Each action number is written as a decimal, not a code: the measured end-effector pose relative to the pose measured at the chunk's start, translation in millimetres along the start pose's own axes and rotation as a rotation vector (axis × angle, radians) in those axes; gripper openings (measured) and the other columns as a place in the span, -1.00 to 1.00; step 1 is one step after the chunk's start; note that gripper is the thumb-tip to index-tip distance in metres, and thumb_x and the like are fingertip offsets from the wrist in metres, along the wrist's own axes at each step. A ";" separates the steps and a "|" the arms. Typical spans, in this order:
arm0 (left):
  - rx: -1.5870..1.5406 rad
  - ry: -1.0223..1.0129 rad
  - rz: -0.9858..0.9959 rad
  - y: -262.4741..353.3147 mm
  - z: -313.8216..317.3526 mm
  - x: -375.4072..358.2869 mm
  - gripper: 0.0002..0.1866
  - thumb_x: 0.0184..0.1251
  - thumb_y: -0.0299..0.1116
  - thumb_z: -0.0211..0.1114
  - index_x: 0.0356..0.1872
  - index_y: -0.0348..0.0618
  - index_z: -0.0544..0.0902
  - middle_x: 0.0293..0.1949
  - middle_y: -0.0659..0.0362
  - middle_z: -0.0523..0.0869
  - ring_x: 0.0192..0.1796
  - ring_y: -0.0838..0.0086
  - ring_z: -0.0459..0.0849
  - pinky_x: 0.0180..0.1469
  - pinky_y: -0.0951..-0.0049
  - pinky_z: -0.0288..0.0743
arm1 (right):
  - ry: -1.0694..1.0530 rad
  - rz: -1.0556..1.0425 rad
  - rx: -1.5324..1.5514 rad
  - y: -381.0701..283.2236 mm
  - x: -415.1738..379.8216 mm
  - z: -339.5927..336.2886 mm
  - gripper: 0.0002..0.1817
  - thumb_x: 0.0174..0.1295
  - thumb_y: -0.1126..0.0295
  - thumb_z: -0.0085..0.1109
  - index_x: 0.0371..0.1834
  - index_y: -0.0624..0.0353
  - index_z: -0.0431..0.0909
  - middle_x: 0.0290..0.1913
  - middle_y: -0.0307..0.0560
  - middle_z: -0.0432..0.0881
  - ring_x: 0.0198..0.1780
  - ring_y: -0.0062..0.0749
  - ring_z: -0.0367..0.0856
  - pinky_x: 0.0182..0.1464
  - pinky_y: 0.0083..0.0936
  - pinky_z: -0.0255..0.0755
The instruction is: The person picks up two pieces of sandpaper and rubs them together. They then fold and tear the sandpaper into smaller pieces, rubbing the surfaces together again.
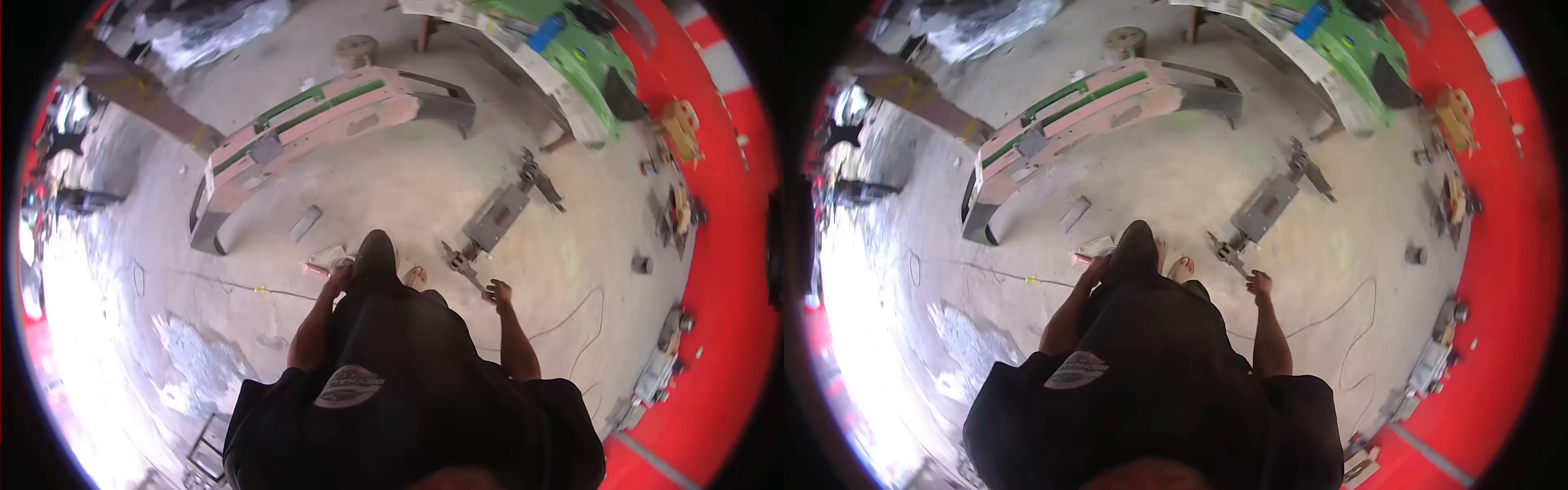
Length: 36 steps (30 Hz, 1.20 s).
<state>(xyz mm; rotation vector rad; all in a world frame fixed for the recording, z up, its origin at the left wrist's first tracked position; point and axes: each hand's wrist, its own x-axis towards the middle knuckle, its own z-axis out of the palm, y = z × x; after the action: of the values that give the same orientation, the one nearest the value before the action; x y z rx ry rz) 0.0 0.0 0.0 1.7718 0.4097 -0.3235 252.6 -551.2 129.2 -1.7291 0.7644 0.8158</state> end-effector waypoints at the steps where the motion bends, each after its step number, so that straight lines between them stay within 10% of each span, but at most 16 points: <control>1: -0.549 0.034 -0.341 19.8 -8.7 -8.6 -0.44 0.54 0.00 0.28 0.41 -0.06 0.51 0.30 -0.10 0.68 0.16 -0.02 0.68 0.14 0.04 0.59 | 0.019 -0.009 -0.018 -19.0 9.6 8.0 -0.57 0.45 0.21 0.13 0.33 0.04 0.65 -0.13 -0.06 0.80 -0.32 -0.31 0.73 -0.19 -0.32 0.63; 4: -1.011 0.245 -0.511 109.8 -25.8 16.7 -0.53 0.53 -0.03 0.24 0.27 -0.11 0.58 0.15 -0.02 0.79 -0.19 0.17 0.84 -0.22 0.26 0.76 | 0.044 0.021 -0.103 -99.7 14.8 -16.9 -0.58 0.47 0.18 0.15 0.33 0.03 0.65 -0.11 -0.07 0.80 -0.31 -0.34 0.73 -0.20 -0.36 0.63; 7: -0.935 0.546 -0.447 118.9 -121.3 90.5 -0.44 0.56 -0.04 0.20 0.39 -0.21 0.53 0.19 -0.06 0.78 0.03 0.08 0.83 -0.07 0.14 0.78 | -0.058 -0.026 -0.104 -160.6 52.9 58.3 -0.56 0.50 0.15 0.15 0.36 0.02 0.63 -0.06 -0.05 0.80 -0.28 -0.34 0.76 -0.16 -0.37 0.67; 8: -0.985 0.615 -0.448 130.9 -141.1 104.2 -0.44 0.61 -0.10 0.15 0.48 -0.18 0.50 0.30 -0.02 0.74 0.22 0.05 0.76 0.26 -0.02 0.69 | -0.067 -0.014 -0.144 -172.9 60.8 73.0 -0.55 0.51 0.13 0.14 0.37 0.02 0.63 -0.04 -0.04 0.80 -0.26 -0.32 0.77 -0.14 -0.36 0.68; 17: -1.588 1.234 -0.258 88.7 -334.7 231.6 -0.20 0.57 -0.01 0.33 0.63 -0.23 0.24 0.53 -0.17 0.43 0.44 -0.13 0.56 0.26 -0.15 0.73 | -0.449 -0.105 -0.601 -270.0 95.3 165.1 -0.57 0.57 0.14 0.10 0.39 0.04 0.58 -0.18 -0.15 0.78 -0.35 -0.44 0.73 -0.30 -0.55 0.57; 20: -1.779 1.280 -0.241 74.8 -374.7 252.6 -0.16 0.51 -0.02 0.42 0.63 -0.18 0.28 0.58 -0.15 0.34 0.53 -0.14 0.45 0.32 -0.15 0.70 | -0.404 -0.160 -0.629 -321.5 91.5 180.0 -0.52 0.55 0.34 0.19 0.47 0.26 0.49 0.01 -0.10 0.80 -0.08 -0.42 0.82 -0.14 -0.57 0.67; 29: -1.658 1.541 -0.381 51.1 -390.5 269.8 -0.51 0.42 -0.20 0.53 0.26 -0.07 0.57 0.17 0.02 0.66 0.23 0.09 0.61 0.17 -0.15 0.55 | -0.297 -0.012 -0.615 -465.8 132.0 241.5 -0.56 0.56 0.11 0.07 0.35 0.07 0.62 -0.16 -0.16 0.81 -0.28 -0.50 0.75 -0.32 -0.48 0.59; 36: -1.592 1.532 -0.197 88.2 -363.3 267.5 -0.58 0.54 -0.21 0.42 0.28 0.01 0.51 0.19 0.08 0.61 0.18 0.19 0.59 -0.05 0.08 0.51 | -0.463 -0.407 -0.860 -577.1 204.4 301.7 -0.59 0.49 0.19 0.16 0.21 0.22 0.75 -0.21 -0.11 0.82 -0.21 -0.40 0.78 -0.08 -0.47 0.60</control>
<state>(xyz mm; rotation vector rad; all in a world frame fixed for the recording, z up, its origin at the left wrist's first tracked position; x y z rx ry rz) 279.2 362.1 47.7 0.0592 1.3735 1.0871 786.2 -130.6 193.6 -2.1913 -0.3154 1.2901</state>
